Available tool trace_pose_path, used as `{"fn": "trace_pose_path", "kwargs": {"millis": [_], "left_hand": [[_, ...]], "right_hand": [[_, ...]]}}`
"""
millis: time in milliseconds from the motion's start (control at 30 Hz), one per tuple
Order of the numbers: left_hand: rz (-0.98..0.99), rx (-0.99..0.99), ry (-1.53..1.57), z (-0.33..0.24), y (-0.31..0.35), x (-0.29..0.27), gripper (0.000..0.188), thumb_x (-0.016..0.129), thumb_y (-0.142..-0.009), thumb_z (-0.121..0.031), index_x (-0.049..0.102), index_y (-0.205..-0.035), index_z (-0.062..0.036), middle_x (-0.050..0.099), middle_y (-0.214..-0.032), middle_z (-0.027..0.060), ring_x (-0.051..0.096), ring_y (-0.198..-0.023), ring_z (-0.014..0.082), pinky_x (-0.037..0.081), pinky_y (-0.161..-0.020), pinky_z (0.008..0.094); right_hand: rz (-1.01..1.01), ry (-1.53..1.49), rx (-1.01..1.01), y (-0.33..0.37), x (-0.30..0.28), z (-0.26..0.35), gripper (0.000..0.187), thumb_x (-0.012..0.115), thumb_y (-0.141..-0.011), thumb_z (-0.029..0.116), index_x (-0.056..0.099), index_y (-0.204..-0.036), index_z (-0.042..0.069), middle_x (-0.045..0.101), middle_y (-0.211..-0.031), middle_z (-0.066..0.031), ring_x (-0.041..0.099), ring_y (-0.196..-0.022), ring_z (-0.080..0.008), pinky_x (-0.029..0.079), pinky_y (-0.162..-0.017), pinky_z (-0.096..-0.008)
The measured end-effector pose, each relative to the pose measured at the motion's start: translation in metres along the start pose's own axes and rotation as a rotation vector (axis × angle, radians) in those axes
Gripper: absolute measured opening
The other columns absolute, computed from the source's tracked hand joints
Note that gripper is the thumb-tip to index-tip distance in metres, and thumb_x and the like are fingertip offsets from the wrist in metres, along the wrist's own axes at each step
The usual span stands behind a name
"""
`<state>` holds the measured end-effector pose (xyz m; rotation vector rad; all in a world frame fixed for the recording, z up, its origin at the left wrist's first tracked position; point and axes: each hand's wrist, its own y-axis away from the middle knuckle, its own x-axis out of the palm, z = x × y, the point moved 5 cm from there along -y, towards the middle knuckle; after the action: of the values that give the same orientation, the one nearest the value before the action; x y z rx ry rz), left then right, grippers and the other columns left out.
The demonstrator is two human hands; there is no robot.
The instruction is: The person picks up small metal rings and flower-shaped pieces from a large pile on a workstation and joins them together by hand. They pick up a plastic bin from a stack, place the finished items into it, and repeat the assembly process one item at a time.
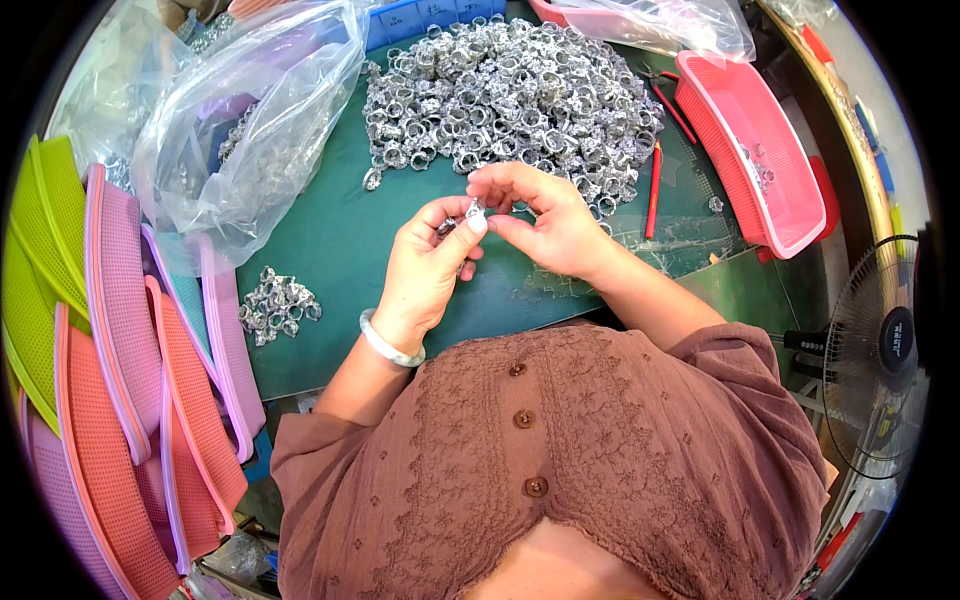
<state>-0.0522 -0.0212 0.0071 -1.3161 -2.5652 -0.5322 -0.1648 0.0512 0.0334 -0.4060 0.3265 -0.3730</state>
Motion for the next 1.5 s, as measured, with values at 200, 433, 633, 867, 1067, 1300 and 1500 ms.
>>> {"fn": "trace_pose_path", "kwargs": {"millis": [200,433,633,867,1067,1300,1500], "left_hand": [[0.045,0.084,0.027,-0.001,0.0,0.0,0.027,0.061,-0.079,-0.007,0.052,-0.105,-0.0049,0.054,-0.083,-0.0004,0.051,-0.067,0.0067,0.04,-0.051,0.0199],[0.071,-0.005,0.223,-0.001,0.002,-0.001,0.023,0.055,-0.083,-0.011,0.052,-0.105,-0.0063,0.056,-0.093,0.0057,0.053,-0.071,0.012,0.043,-0.054,0.0234],[0.072,-0.086,0.506,0.0,-0.006,-0.025,0.019,0.051,-0.085,-0.019,0.052,-0.101,-0.0085,0.057,-0.093,0.0076,0.054,-0.071,0.0144,0.044,-0.053,0.0239],[-0.343,0.511,0.001,-0.097,-0.035,-0.087,0.012,0.05,-0.085,-0.007,0.054,-0.097,-0.0051,0.056,-0.085,0.0047,0.054,-0.069,0.0112,0.045,-0.054,0.0238],[-0.783,0.835,-1.058,-0.153,-0.07,-0.142,0.017,0.051,-0.08,-0.005,0.059,-0.096,-0.0044,0.054,-0.088,0.0089,0.052,-0.078,0.0187,0.043,-0.073,0.0301],[-0.779,0.608,-0.852,-0.131,-0.095,-0.181,0.017,0.048,-0.081,-0.002,0.061,-0.093,-0.0037,0.056,-0.087,0.0097,0.053,-0.076,0.0159,0.044,-0.068,0.0277],[-0.468,0.535,-0.875,-0.098,-0.063,-0.146,0.015,0.048,-0.082,-0.002,0.059,-0.091,-0.0044,0.057,-0.082,0.0076,0.054,-0.071,0.0146,0.045,-0.063,0.0273]], "right_hand": [[0.004,-0.027,0.004,0.002,-0.003,-0.003,0.044,0.059,-0.07,-0.007,0.05,-0.112,0.003,0.056,-0.101,-0.0084,0.055,-0.082,-0.0147,0.047,-0.068,-0.0251],[-0.057,0.025,0.024,0.005,-0.015,-0.006,0.034,0.058,-0.072,-0.005,0.054,-0.105,0.002,0.057,-0.094,-0.0064,0.056,-0.077,-0.0128,0.046,-0.066,-0.0248],[-0.144,0.294,-0.018,-0.006,-0.048,0.002,0.019,0.058,-0.073,0.0,0.059,-0.092,0.003,0.058,-0.084,-0.0069,0.057,-0.071,-0.0151,0.045,-0.061,-0.0256],[-0.253,0.98,-0.226,-0.042,-0.087,0.008,0.019,0.059,-0.071,0.004,0.058,-0.09,0.006,0.055,-0.084,-0.0078,0.053,-0.083,-0.0274,0.043,-0.071,-0.0352],[-0.173,1.176,-0.209,-0.055,-0.095,-0.009,0.016,0.056,-0.071,0.008,0.059,-0.086,0.01,0.054,-0.084,-0.0045,0.051,-0.085,-0.0241,0.039,-0.075,-0.0357],[-0.163,1.122,-0.28,-0.057,-0.096,-0.014,0.012,0.057,-0.071,0.008,0.058,-0.083,0.011,0.054,-0.082,-0.002,0.05,-0.083,-0.0226,0.039,-0.074,-0.0362],[-0.128,1.12,-0.276,-0.056,-0.093,-0.01,0.019,0.056,-0.071,0.005,0.057,-0.089,0.01,0.055,-0.088,-0.0042,0.051,-0.086,-0.0242,0.039,-0.077,-0.0353]]}}
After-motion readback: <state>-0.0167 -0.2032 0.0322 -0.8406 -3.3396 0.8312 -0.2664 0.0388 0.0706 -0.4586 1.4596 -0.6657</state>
